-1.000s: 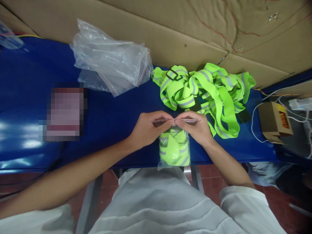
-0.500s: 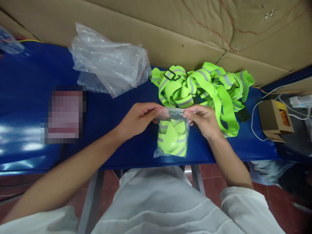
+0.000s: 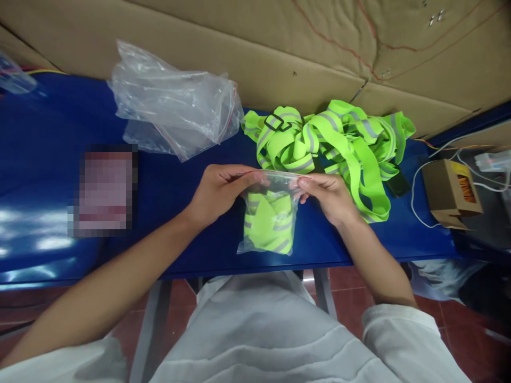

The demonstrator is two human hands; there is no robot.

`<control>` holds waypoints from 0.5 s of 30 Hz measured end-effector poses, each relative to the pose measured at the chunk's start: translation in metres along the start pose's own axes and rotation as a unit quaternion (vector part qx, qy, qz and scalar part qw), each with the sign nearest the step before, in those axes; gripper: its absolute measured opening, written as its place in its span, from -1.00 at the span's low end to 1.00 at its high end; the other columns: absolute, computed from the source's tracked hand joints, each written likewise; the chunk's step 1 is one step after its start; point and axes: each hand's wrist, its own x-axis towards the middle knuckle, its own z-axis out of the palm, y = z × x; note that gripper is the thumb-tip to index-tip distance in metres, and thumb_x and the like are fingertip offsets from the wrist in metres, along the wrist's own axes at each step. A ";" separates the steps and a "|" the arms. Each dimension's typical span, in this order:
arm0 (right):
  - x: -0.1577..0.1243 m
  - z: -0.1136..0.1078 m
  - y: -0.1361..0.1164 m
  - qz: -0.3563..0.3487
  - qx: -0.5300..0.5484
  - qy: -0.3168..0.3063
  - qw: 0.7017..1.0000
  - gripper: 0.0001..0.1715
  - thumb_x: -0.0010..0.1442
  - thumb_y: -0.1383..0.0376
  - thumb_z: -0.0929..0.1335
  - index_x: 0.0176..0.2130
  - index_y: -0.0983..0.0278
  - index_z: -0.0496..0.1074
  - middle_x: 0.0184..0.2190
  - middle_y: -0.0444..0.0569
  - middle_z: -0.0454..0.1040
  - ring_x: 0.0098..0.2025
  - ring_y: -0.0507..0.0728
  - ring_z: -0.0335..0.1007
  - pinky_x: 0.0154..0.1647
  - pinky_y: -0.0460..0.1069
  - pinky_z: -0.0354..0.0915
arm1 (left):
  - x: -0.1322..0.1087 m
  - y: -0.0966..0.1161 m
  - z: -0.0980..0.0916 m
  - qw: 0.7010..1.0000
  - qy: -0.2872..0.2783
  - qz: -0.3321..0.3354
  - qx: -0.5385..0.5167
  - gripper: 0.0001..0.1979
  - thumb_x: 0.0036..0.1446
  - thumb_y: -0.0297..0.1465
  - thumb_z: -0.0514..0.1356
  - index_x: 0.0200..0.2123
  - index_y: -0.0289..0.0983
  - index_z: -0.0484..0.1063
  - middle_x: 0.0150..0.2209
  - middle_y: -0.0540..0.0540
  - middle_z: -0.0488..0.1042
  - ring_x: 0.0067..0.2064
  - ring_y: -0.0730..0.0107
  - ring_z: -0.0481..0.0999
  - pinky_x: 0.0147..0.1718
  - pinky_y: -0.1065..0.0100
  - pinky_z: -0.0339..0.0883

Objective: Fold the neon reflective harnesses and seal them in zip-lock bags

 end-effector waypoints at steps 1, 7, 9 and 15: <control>0.001 -0.001 0.000 -0.002 0.004 0.012 1.000 -0.69 0.07 0.03 0.62 -0.27 0.16 0.73 -0.33 -0.05 0.70 -0.42 0.06 0.58 -0.47 -0.05 0.47 | 0.001 0.002 -0.002 1.000 -0.014 -0.009 -0.009 -0.71 0.18 -0.08 0.41 -0.20 -0.15 0.76 -0.21 -0.06 0.73 -0.15 0.19 0.70 -0.06 0.33 0.56; -0.002 -0.003 -0.004 -0.026 0.011 0.022 0.999 -0.75 0.15 0.09 0.59 -0.20 0.16 0.73 -0.28 -0.06 0.71 -0.41 0.02 0.54 -0.46 -0.09 0.46 | 0.004 0.018 -0.019 0.982 -0.184 0.031 0.037 -0.53 0.26 0.05 0.29 -0.06 -0.18 0.72 -0.04 -0.09 0.70 0.06 0.11 0.68 0.17 0.21 0.52; -0.002 -0.004 -0.006 -0.019 0.029 -0.003 0.999 -0.76 0.15 0.08 0.59 -0.22 0.16 0.73 -0.32 -0.07 0.69 -0.43 0.02 0.53 -0.47 -0.09 0.45 | 0.003 0.020 -0.023 0.982 -0.178 0.046 0.047 -0.53 0.28 0.05 0.27 -0.06 -0.18 0.72 -0.06 -0.07 0.71 0.03 0.13 0.69 0.14 0.22 0.54; 0.001 -0.011 -0.013 -0.009 0.042 0.047 0.998 -0.60 0.18 -0.06 0.54 -0.29 0.22 0.70 -0.36 -0.04 0.66 -0.46 0.00 0.48 -0.53 -0.12 0.37 | 0.009 0.021 -0.034 0.994 0.047 0.097 0.029 -0.67 0.32 -0.06 0.28 -0.09 -0.16 0.67 -0.31 0.01 0.70 -0.22 0.29 0.67 -0.08 0.27 0.53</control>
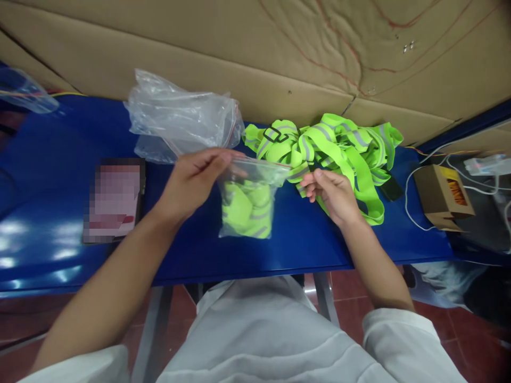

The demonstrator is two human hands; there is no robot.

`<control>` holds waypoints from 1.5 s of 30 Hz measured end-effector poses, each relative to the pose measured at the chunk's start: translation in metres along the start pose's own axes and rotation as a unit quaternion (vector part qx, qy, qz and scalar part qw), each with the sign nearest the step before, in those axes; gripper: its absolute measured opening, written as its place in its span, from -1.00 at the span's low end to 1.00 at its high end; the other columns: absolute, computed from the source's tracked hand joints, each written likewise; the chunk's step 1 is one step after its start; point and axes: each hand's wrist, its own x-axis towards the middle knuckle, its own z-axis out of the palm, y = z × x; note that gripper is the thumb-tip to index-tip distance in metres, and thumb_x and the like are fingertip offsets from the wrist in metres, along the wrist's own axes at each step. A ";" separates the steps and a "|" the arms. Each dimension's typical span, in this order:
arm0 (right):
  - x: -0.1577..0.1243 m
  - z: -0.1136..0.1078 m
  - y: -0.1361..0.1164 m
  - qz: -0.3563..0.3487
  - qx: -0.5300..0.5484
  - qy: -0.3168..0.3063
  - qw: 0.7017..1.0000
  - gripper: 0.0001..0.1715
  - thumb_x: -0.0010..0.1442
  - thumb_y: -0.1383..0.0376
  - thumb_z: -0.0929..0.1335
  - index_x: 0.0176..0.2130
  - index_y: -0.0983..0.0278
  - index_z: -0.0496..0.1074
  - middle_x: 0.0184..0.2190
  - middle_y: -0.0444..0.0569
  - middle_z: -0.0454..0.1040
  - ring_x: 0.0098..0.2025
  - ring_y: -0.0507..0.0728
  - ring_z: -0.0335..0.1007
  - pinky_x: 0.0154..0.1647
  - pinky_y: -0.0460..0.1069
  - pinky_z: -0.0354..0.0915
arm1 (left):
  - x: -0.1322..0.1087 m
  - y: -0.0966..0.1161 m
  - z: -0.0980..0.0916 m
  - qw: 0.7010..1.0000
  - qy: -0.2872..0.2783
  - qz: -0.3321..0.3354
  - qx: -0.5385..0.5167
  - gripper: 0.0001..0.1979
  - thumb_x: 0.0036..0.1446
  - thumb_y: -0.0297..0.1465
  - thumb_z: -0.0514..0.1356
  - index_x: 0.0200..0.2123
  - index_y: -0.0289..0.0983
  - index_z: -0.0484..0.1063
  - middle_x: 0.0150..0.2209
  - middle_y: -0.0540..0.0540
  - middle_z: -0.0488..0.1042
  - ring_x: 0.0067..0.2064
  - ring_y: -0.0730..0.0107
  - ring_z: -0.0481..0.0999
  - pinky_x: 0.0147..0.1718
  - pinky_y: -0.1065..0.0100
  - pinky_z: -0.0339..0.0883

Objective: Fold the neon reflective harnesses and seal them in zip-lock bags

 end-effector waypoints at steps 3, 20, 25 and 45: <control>0.000 0.000 -0.002 -0.017 -0.009 0.050 0.999 -0.59 0.20 -0.07 0.53 -0.30 0.22 0.67 -0.36 -0.05 0.64 -0.47 -0.01 0.44 -0.54 -0.12 0.33 | 0.008 -0.010 -0.005 0.992 0.123 0.010 -0.024 -0.79 0.30 -0.14 0.31 -0.19 -0.14 0.61 -0.43 0.11 0.63 -0.36 0.42 0.57 -0.24 0.33 0.44; -0.007 0.009 0.020 -0.230 -0.336 0.046 0.912 -0.59 0.44 0.01 0.32 -0.15 0.22 0.64 -0.22 0.03 0.68 -0.22 0.16 0.61 -0.18 0.05 0.49 | 0.035 -0.002 -0.008 0.834 0.132 0.021 0.535 -0.60 0.29 -0.38 0.20 0.18 -0.26 0.38 0.06 -0.34 0.52 0.18 -0.25 0.50 0.20 -0.16 0.30; 0.003 0.000 0.030 -0.291 -0.591 0.007 0.752 -0.23 0.36 0.07 0.42 0.42 0.24 0.27 0.46 0.23 0.21 0.45 0.42 0.22 0.39 0.34 0.19 | 0.024 0.008 0.004 0.851 0.091 0.085 0.510 -0.61 0.33 -0.40 0.11 0.20 -0.27 0.36 0.01 -0.28 0.56 0.11 -0.11 0.55 0.11 -0.01 0.39; -0.030 0.057 -0.158 -0.369 -0.134 -0.029 0.919 -0.94 0.46 0.20 0.34 -0.09 0.12 0.40 -0.06 -0.11 0.58 0.06 0.14 0.60 0.00 0.01 0.53 | 0.033 0.044 0.125 0.968 -0.122 0.144 0.163 -0.26 0.19 -0.09 0.37 0.34 -0.24 0.27 0.31 -0.33 0.41 0.35 -0.15 0.38 0.32 -0.09 0.27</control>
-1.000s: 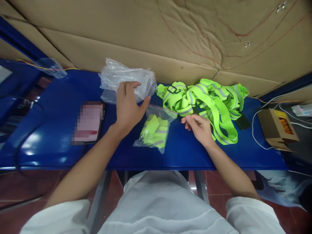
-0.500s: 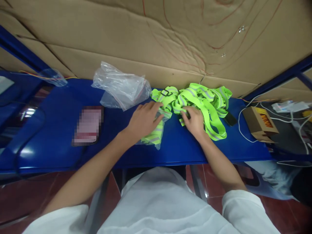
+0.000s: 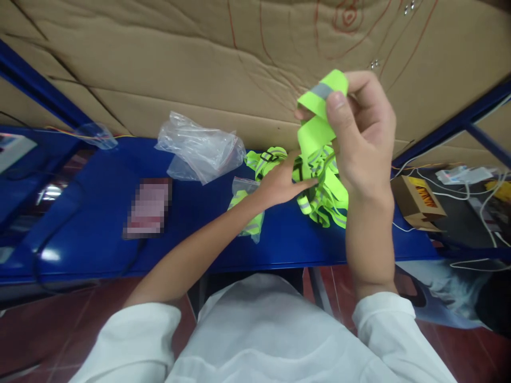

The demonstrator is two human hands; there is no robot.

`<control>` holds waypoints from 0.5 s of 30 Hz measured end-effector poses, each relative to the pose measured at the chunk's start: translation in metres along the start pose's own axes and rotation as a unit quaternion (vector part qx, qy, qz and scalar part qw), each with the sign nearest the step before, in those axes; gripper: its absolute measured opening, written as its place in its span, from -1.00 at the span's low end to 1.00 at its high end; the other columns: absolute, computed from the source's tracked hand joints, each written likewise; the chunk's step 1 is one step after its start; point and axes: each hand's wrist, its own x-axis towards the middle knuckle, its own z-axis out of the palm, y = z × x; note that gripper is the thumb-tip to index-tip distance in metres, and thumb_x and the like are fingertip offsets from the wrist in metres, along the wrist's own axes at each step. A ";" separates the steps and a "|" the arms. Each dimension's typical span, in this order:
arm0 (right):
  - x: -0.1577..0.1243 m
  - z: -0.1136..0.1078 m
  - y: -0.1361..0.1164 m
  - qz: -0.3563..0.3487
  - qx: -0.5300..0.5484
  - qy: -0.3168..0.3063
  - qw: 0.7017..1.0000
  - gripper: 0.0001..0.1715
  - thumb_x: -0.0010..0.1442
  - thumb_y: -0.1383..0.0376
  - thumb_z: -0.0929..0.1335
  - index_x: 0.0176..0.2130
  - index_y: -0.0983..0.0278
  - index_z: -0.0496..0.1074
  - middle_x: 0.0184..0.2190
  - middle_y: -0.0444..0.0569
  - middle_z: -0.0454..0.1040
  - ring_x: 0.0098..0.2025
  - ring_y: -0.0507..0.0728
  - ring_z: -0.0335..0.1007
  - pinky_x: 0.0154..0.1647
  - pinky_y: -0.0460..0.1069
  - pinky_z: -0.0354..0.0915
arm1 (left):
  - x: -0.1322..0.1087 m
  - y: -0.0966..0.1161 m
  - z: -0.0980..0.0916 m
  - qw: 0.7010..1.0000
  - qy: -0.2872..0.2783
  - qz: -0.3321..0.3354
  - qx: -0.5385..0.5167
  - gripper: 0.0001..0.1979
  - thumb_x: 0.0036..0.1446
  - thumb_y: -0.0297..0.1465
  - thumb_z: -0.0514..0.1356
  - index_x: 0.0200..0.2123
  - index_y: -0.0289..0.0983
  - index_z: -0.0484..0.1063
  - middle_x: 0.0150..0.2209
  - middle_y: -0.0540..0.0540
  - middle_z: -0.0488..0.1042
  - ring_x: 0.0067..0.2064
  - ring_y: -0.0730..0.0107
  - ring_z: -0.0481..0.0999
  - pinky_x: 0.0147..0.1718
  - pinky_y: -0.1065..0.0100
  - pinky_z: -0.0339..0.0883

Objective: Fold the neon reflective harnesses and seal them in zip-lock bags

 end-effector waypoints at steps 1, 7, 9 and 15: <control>0.000 -0.003 -0.004 0.008 -0.021 -0.039 0.999 -0.88 0.46 0.20 0.34 -0.01 0.11 0.42 0.03 -0.11 0.57 0.16 0.15 0.56 0.08 0.01 0.51 | 0.007 0.002 0.001 1.000 0.001 -0.009 -0.017 -0.43 0.25 -0.14 0.32 0.24 -0.25 0.38 0.24 -0.30 0.49 0.33 -0.12 0.41 0.33 -0.07 0.26; -0.046 -0.061 0.051 0.060 -0.268 -0.110 0.955 -0.29 0.39 0.05 0.41 0.41 0.14 0.26 0.40 0.06 0.33 0.41 0.28 0.30 0.49 0.23 0.20 | 0.012 -0.008 -0.015 0.944 0.051 -0.149 -0.291 -0.63 0.17 -0.29 0.29 0.05 -0.20 0.49 0.03 -0.10 0.61 0.03 0.15 0.60 -0.01 0.19 0.51; -0.076 -0.077 0.082 0.079 -0.354 -0.139 0.922 -0.04 0.27 -0.05 0.49 0.46 0.19 0.18 0.46 0.18 0.22 0.50 0.44 0.12 0.52 0.37 0.09 | 0.007 -0.014 -0.023 0.908 0.079 -0.206 -0.356 -0.69 0.07 -0.30 0.32 -0.09 -0.21 0.48 -0.15 -0.06 0.60 -0.14 0.24 0.61 -0.20 0.29 0.50; -0.128 -0.053 0.103 0.071 -0.379 -0.058 0.921 -0.54 0.47 0.07 0.30 0.23 0.16 0.46 0.22 0.13 0.49 0.30 0.34 0.41 0.34 0.33 0.32 | -0.006 -0.006 -0.030 0.880 0.046 -0.218 -0.420 -0.76 0.11 -0.18 0.16 -0.25 -0.21 0.38 -0.28 -0.12 0.57 -0.17 0.13 0.63 -0.19 0.18 0.56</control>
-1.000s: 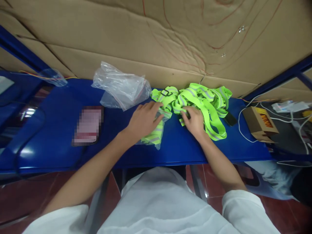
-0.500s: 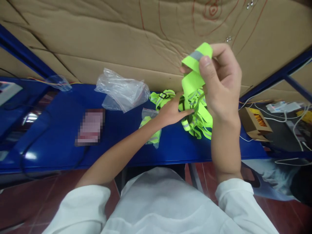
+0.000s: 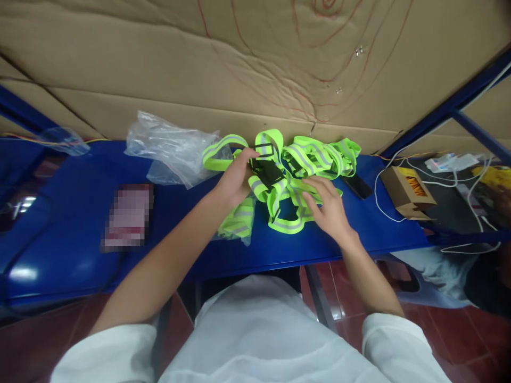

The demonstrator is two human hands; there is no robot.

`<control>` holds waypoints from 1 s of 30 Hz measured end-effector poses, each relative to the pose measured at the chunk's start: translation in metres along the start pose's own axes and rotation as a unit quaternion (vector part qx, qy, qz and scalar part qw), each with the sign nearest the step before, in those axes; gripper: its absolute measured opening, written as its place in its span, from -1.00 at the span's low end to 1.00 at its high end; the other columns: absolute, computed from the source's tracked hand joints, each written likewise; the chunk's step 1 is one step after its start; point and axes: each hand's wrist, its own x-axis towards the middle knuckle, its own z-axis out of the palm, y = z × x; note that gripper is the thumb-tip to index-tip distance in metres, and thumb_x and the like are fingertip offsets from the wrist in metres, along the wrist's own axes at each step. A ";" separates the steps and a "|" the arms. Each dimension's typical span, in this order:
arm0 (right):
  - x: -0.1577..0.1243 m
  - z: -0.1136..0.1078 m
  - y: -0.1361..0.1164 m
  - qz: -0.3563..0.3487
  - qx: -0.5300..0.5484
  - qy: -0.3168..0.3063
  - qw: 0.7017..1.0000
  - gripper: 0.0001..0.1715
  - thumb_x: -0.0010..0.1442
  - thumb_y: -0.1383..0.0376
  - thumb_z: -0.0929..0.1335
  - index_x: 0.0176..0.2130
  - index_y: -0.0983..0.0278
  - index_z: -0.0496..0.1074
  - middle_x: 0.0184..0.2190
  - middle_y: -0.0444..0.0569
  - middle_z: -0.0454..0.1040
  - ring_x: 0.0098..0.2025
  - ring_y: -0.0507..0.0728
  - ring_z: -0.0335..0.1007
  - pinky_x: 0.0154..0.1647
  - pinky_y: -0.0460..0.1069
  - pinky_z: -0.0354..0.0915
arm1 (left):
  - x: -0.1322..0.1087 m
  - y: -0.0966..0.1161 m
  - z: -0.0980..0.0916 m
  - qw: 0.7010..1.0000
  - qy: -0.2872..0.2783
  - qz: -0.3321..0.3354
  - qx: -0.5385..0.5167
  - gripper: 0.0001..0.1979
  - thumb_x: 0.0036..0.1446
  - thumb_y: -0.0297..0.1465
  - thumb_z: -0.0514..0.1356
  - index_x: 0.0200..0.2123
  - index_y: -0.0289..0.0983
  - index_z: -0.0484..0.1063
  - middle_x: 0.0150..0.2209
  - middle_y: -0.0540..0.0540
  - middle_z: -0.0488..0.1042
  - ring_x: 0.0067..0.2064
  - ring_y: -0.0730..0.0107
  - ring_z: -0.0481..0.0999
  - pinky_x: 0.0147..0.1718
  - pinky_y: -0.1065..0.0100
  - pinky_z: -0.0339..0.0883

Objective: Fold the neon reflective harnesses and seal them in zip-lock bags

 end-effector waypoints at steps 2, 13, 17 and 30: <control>0.005 0.004 -0.022 -0.006 0.056 0.009 0.998 -0.55 0.46 0.03 0.31 0.17 0.19 0.49 0.10 0.10 0.57 0.15 0.28 0.51 0.23 0.23 0.41 | -0.007 0.003 0.010 0.999 -0.024 0.027 0.006 -0.73 0.15 -0.18 0.11 -0.17 -0.20 0.40 -0.22 -0.12 0.59 -0.11 0.12 0.63 -0.14 0.16 0.56; 0.062 -0.023 -0.053 0.099 0.373 -0.093 0.918 -0.47 0.15 -0.13 0.51 -0.11 0.20 0.53 -0.19 -0.07 0.62 -0.12 0.14 0.55 -0.05 0.04 0.45 | -0.006 0.016 0.003 0.961 -0.009 0.184 0.206 -0.61 0.34 -0.14 0.15 0.17 -0.08 0.47 0.07 -0.07 0.59 0.17 0.14 0.57 0.06 0.20 0.52; 0.080 -0.056 -0.048 0.095 0.237 0.003 0.967 -0.73 0.29 0.07 0.45 -0.14 0.20 0.54 -0.36 -0.09 0.55 -0.28 0.11 0.48 -0.29 -0.01 0.32 | -0.007 0.036 -0.030 0.937 -0.074 0.049 0.337 -0.62 0.23 -0.02 0.28 -0.20 -0.22 0.63 -0.27 -0.14 0.65 -0.17 0.09 0.68 -0.24 0.24 0.56; 0.056 -0.009 -0.025 0.116 -0.122 -0.243 0.955 -0.33 0.31 -0.20 0.37 -0.57 0.21 0.39 -0.63 -0.05 0.39 -0.59 0.07 0.19 -0.50 0.00 -0.07 | -0.028 0.034 -0.007 0.825 -0.118 0.226 0.505 -0.75 0.36 -0.31 0.13 -0.03 -0.19 0.58 -0.04 -0.07 0.66 -0.09 0.26 0.63 -0.11 0.31 0.42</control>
